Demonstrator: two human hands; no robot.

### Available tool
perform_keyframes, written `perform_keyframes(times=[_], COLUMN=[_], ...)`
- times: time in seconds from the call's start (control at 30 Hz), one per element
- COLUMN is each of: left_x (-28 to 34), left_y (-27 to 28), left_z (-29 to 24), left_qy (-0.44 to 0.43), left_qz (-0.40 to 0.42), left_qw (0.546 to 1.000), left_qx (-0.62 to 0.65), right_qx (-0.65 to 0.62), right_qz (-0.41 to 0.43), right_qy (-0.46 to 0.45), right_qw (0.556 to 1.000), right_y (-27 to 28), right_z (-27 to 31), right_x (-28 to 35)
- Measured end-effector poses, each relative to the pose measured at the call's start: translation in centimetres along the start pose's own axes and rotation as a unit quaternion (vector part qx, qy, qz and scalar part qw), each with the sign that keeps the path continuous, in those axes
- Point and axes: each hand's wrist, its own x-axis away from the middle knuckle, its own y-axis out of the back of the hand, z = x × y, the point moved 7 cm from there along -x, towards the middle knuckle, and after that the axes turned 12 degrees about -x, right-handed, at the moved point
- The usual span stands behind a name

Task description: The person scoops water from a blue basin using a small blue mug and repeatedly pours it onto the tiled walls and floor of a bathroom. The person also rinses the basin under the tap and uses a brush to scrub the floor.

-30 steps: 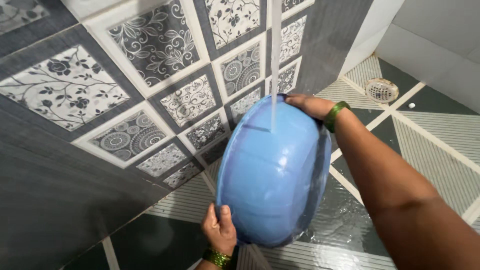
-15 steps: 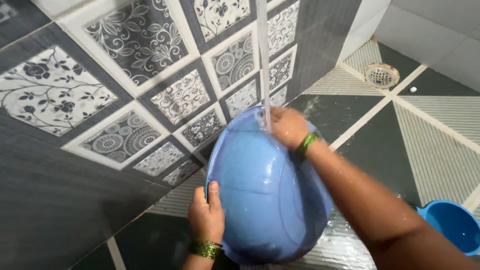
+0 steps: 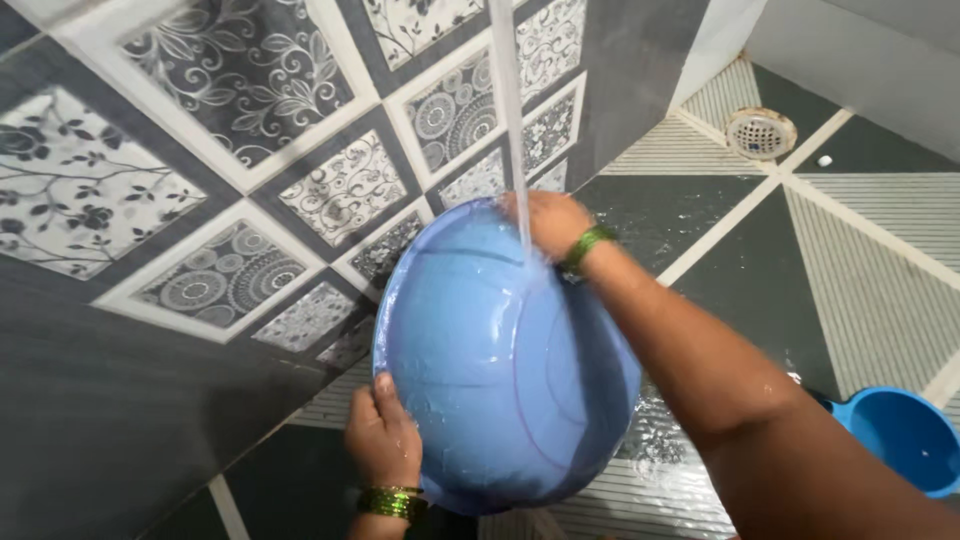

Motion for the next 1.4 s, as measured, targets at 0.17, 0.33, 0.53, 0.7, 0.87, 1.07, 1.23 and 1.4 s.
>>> perform_keyframes(times=[0.17, 0.33, 0.53, 0.7, 0.87, 1.07, 1.23, 1.4], left_x=[-1.4, -1.4, -1.3, 1.1, 10.4, 18.7, 9.0, -7.5], left_y=[-0.3, -1.1, 0.2, 0.0, -3.9, -16.6, -29.5, -35.8], left_z=[2.5, 1.1, -9.6, -19.2, -23.6, -13.9, -11.5, -12.5], left_qy=[0.064, 0.039, -0.113, -0.203, -0.492, -0.489, -0.206, 0.153], left_qz=[-0.029, -0.014, 0.011, 0.133, 0.121, 0.464, 0.546, 0.428], left_qw=[0.996, 0.996, 0.993, 0.970, 0.860, 0.722, 0.812, 0.870], left_qx=[-0.047, -0.074, -0.019, -0.001, -0.070, -0.158, -0.017, 0.194], right_qx=[-0.055, 0.051, -0.031, -0.063, -0.395, -0.306, -0.102, -0.099], right_qz=[-0.171, -0.103, -0.152, -0.262, -0.274, -0.134, -0.098, -0.147], right_qy=[-0.433, -0.194, -0.008, -0.084, -0.347, -0.593, -0.549, -0.377], right_qw=[0.883, 0.974, 0.988, 0.959, 0.805, 0.733, 0.824, 0.909], right_y=[-2.2, -7.7, -1.3, 7.2, 11.6, 8.1, 5.7, 4.0], right_z=[-18.4, -6.8, 6.3, 1.3, -3.4, -12.6, -17.3, -11.8], right_x=[14.3, 23.4, 14.2, 14.6, 20.3, 28.5, 26.9, 19.5])
